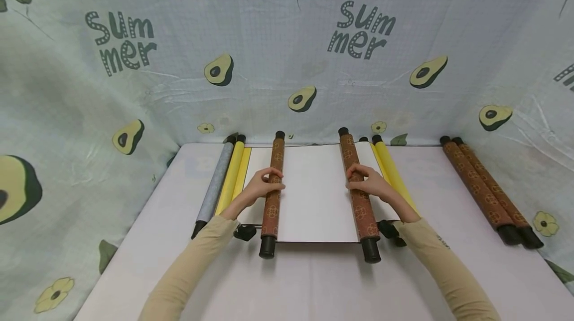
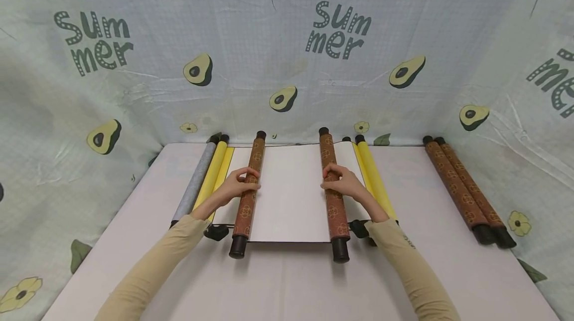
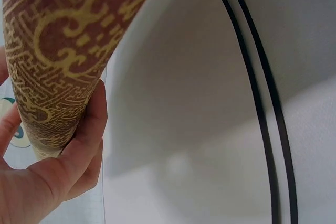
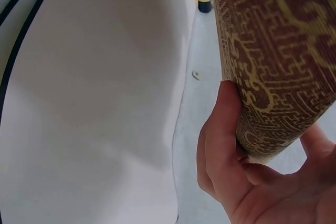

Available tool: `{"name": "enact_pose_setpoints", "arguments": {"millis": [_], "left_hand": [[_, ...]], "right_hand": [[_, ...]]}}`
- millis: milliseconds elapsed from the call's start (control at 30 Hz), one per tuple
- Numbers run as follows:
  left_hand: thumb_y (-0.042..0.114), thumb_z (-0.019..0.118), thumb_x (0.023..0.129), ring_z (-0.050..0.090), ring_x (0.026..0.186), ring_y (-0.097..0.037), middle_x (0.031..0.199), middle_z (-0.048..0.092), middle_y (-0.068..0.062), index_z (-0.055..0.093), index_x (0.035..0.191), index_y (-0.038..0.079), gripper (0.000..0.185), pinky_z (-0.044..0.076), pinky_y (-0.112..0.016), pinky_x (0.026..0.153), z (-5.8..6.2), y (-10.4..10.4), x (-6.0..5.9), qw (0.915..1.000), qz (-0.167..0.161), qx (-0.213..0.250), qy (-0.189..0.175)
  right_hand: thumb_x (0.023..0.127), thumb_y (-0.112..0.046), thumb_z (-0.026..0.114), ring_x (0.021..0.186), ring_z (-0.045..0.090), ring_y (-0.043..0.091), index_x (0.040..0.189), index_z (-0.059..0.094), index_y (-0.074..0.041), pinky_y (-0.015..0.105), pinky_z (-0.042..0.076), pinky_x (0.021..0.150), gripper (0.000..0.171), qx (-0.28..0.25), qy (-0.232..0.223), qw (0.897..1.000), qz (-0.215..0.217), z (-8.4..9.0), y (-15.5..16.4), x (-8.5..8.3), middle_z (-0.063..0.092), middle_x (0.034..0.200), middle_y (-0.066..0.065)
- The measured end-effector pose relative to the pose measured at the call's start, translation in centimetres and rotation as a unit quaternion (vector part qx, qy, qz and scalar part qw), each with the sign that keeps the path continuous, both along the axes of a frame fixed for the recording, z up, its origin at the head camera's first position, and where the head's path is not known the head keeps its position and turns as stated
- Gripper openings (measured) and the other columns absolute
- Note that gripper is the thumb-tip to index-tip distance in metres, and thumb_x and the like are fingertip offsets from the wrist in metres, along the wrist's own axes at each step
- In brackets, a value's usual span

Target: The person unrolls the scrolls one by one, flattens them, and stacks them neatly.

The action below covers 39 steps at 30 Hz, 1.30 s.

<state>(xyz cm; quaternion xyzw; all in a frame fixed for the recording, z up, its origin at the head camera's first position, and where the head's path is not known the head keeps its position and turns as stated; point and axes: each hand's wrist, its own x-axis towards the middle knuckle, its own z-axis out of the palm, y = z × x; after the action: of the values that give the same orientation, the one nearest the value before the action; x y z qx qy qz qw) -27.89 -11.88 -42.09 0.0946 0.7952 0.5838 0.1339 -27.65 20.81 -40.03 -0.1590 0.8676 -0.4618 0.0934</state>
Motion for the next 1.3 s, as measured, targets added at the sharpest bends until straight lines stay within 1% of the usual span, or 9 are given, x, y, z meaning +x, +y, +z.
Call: {"name": "enact_pose_setpoints", "arguments": {"millis": [100, 267, 400, 500, 633, 733, 800, 967, 1300], "left_hand": [[0.015, 0.068, 0.077, 0.048, 0.065, -0.013, 0.092, 0.051, -0.010, 0.054, 0.110, 0.003, 0.037, 0.044, -0.023, 0.051, 0.2, 0.0, 0.0, 0.9999, -0.003, -0.015, 0.003], [0.009, 0.067, 0.077, 0.053, 0.067, -0.015, 0.099, 0.052, -0.016, 0.052, 0.107, 0.004, 0.034, 0.047, -0.026, 0.050, 0.7, -0.2, 0.1, 0.9999, -0.004, -0.013, -0.001], [0.006, 0.062, 0.079, 0.056, 0.073, -0.018, 0.110, 0.050, -0.021, 0.051, 0.108, 0.004, 0.031, 0.051, -0.031, 0.053, 0.9, -0.6, 0.1, 0.9999, -0.009, -0.010, -0.002], [0.007, 0.059, 0.081, 0.056, 0.075, -0.017, 0.115, 0.048, -0.022, 0.051, 0.112, 0.003, 0.032, 0.052, -0.031, 0.055, 0.8, -0.9, 0.1, 0.9998, -0.010, -0.019, -0.003], [0.010, 0.056, 0.084, 0.053, 0.074, -0.014, 0.115, 0.049, -0.019, 0.054, 0.114, 0.004, 0.031, 0.050, -0.028, 0.055, 0.8, -1.2, 0.1, 0.9995, -0.001, -0.029, -0.014], [0.012, 0.056, 0.085, 0.052, 0.073, -0.013, 0.111, 0.050, -0.017, 0.056, 0.112, 0.003, 0.028, 0.050, -0.026, 0.055, 0.8, -1.2, 0.1, 0.9993, 0.002, -0.032, -0.019], [0.012, 0.057, 0.084, 0.052, 0.072, -0.014, 0.109, 0.051, -0.017, 0.057, 0.110, 0.002, 0.028, 0.050, -0.026, 0.055, 0.8, -1.2, 0.1, 0.9993, -0.001, -0.034, -0.016], [0.013, 0.066, 0.078, 0.052, 0.071, -0.015, 0.108, 0.050, -0.017, 0.055, 0.105, 0.001, 0.032, 0.049, -0.027, 0.055, 0.7, -1.1, 0.2, 0.9994, -0.009, -0.031, -0.008], [0.003, 0.066, 0.075, 0.050, 0.068, -0.014, 0.107, 0.048, -0.018, 0.051, 0.105, -0.002, 0.034, 0.046, -0.024, 0.053, 0.8, -1.6, 0.0, 0.9993, -0.020, -0.032, 0.001]], "right_hand": [[0.076, -0.019, 0.070, 0.084, 0.046, 0.023, 0.094, 0.053, -0.006, 0.031, 0.041, 0.066, 0.028, 0.006, 0.008, 1.000, 0.004, 0.1, 0.2, -0.1, 0.050, 0.098, 0.012], [0.075, -0.012, 0.069, 0.085, 0.044, 0.025, 0.096, 0.052, -0.003, 0.032, 0.039, 0.069, 0.028, 0.001, 0.013, 1.000, 0.013, 0.3, 0.6, -0.3, 0.050, 0.098, 0.014], [0.079, -0.010, 0.065, 0.093, 0.042, 0.027, 0.101, 0.051, -0.002, 0.032, 0.038, 0.070, 0.027, 0.009, 0.005, 1.000, 0.009, 0.5, 1.1, -0.3, 0.049, 0.108, 0.016], [0.081, -0.013, 0.061, 0.092, 0.043, 0.028, 0.103, 0.051, -0.003, 0.031, 0.040, 0.063, 0.027, 0.015, -0.019, 1.000, -0.002, 0.5, 1.5, -0.3, 0.046, 0.116, 0.017], [0.082, -0.016, 0.059, 0.072, 0.045, 0.021, 0.104, 0.051, -0.004, 0.029, 0.039, 0.051, 0.025, 0.013, -0.051, 0.999, -0.013, 0.4, 1.8, -0.3, 0.044, 0.116, 0.019], [0.083, -0.016, 0.058, 0.054, 0.038, 0.013, 0.103, 0.051, -0.004, 0.027, 0.035, 0.046, 0.024, 0.013, -0.057, 0.998, -0.011, 0.5, 1.9, -0.1, 0.045, 0.112, 0.018], [0.084, -0.014, 0.058, 0.057, 0.038, 0.013, 0.103, 0.051, -0.002, 0.027, 0.036, 0.048, 0.024, 0.014, -0.051, 0.999, -0.011, 0.8, 1.7, 0.3, 0.046, 0.111, 0.018], [0.079, -0.009, 0.064, 0.088, 0.042, 0.025, 0.099, 0.049, 0.003, 0.031, 0.038, 0.068, 0.028, 0.031, -0.014, 0.999, -0.011, 2.6, 0.6, 1.8, 0.047, 0.103, 0.018], [0.078, -0.005, 0.063, 0.089, 0.041, 0.028, 0.101, 0.049, 0.003, 0.032, 0.036, 0.069, 0.027, 0.042, 0.006, 0.999, 0.004, 2.5, 1.5, 1.7, 0.046, 0.109, 0.019]]}}
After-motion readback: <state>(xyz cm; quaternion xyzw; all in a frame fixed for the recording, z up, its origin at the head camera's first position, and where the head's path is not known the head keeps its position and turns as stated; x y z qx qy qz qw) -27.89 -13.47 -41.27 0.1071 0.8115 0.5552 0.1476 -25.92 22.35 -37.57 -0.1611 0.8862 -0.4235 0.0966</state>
